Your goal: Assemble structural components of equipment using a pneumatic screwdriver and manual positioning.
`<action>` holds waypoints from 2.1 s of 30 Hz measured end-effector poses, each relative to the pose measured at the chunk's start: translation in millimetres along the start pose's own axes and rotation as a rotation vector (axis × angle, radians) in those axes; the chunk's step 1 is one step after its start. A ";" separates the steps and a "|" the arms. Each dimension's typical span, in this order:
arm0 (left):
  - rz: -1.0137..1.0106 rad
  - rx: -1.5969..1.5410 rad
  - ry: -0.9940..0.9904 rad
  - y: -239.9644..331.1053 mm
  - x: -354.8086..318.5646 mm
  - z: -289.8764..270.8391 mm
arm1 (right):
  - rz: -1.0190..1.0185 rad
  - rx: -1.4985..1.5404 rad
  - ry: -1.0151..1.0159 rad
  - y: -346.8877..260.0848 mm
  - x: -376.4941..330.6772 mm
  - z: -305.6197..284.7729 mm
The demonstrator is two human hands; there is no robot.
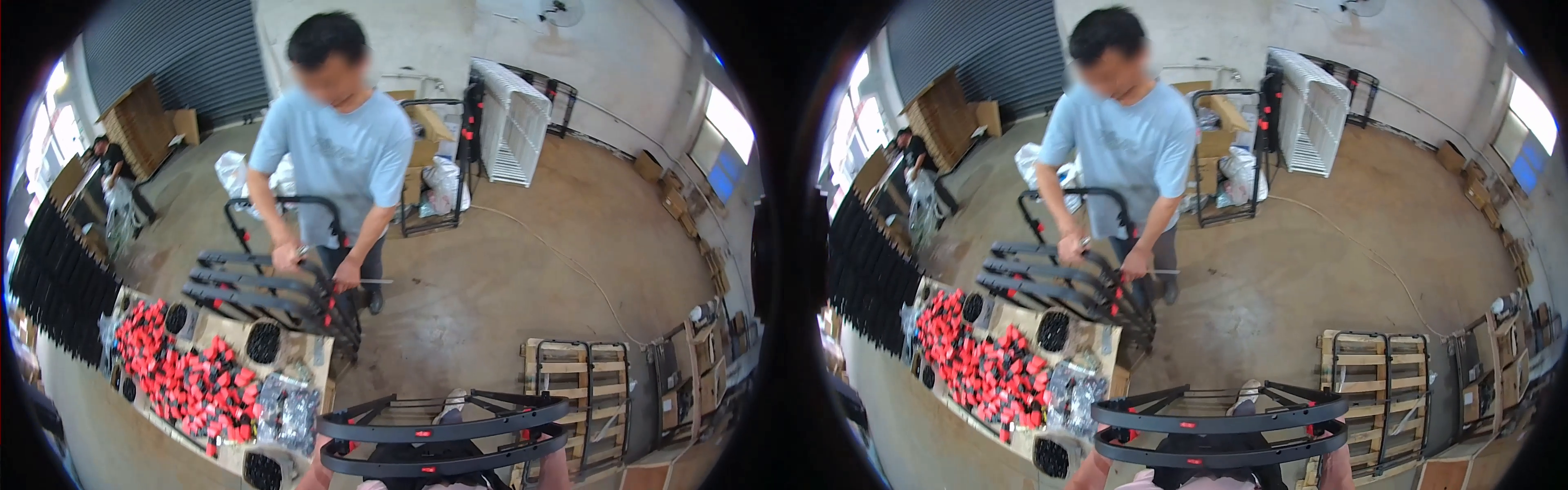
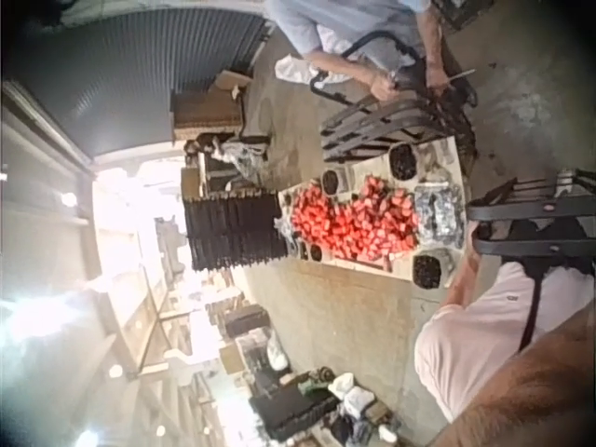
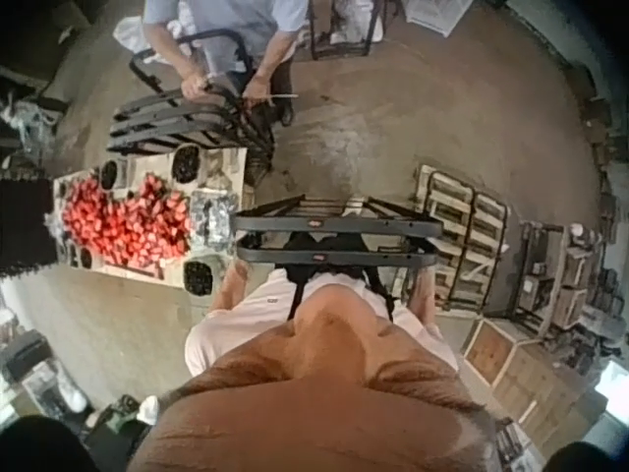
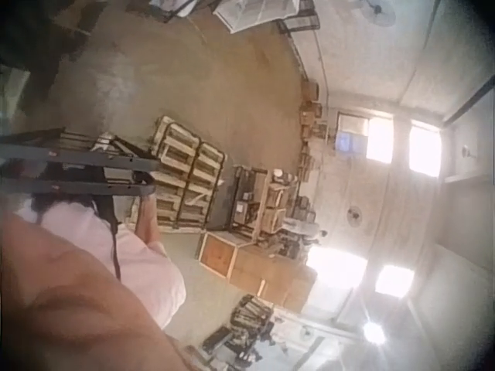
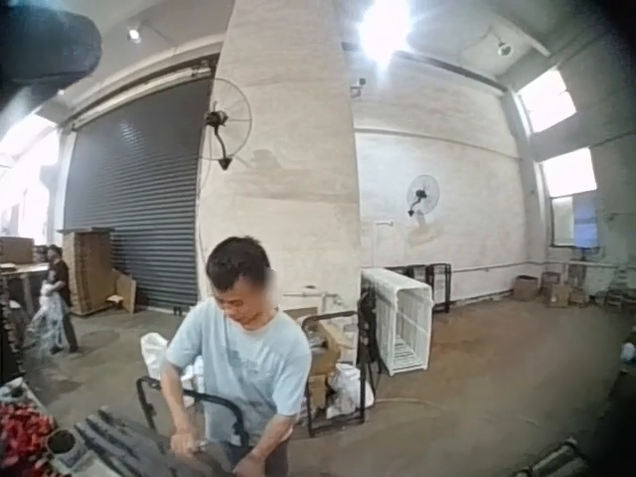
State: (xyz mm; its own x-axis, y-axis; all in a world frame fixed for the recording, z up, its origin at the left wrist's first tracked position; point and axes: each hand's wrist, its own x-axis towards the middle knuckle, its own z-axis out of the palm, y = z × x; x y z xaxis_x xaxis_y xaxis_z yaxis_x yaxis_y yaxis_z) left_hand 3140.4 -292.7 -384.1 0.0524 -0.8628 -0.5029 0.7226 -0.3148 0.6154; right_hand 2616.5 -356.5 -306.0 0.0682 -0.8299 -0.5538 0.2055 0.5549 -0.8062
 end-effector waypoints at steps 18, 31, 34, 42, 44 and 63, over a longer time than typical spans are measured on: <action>0.005 0.308 -0.119 11.5 266.2 317.3 | -0.077 0.357 0.192 -191.9 222.9 -170.3; -0.361 0.552 -0.621 -103.5 619.7 666.2 | -0.038 0.498 0.523 -300.8 380.8 -337.8; -0.430 0.564 -0.729 -151.5 681.1 768.9 | -0.133 0.574 0.564 -366.1 377.8 -370.6; -0.520 0.682 -0.937 -238.8 804.8 984.1 | -0.344 0.818 0.852 -434.0 381.4 -483.7; -0.524 0.703 -0.976 -269.7 824.1 1032.5 | -0.375 0.830 0.924 -423.4 394.6 -522.7; -0.554 0.938 -1.118 -573.4 938.5 1488.3 | -0.555 1.115 1.200 -549.9 454.9 -923.2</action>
State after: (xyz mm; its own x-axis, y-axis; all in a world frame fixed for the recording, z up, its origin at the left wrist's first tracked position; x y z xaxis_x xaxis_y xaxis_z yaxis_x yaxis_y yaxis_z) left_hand 1749.4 -1510.8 -305.6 -0.8932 -0.2713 -0.3585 -0.2168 -0.4387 0.8721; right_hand 1633.2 -984.8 -307.0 -0.8394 -0.1025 -0.5338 0.5088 -0.4938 -0.7052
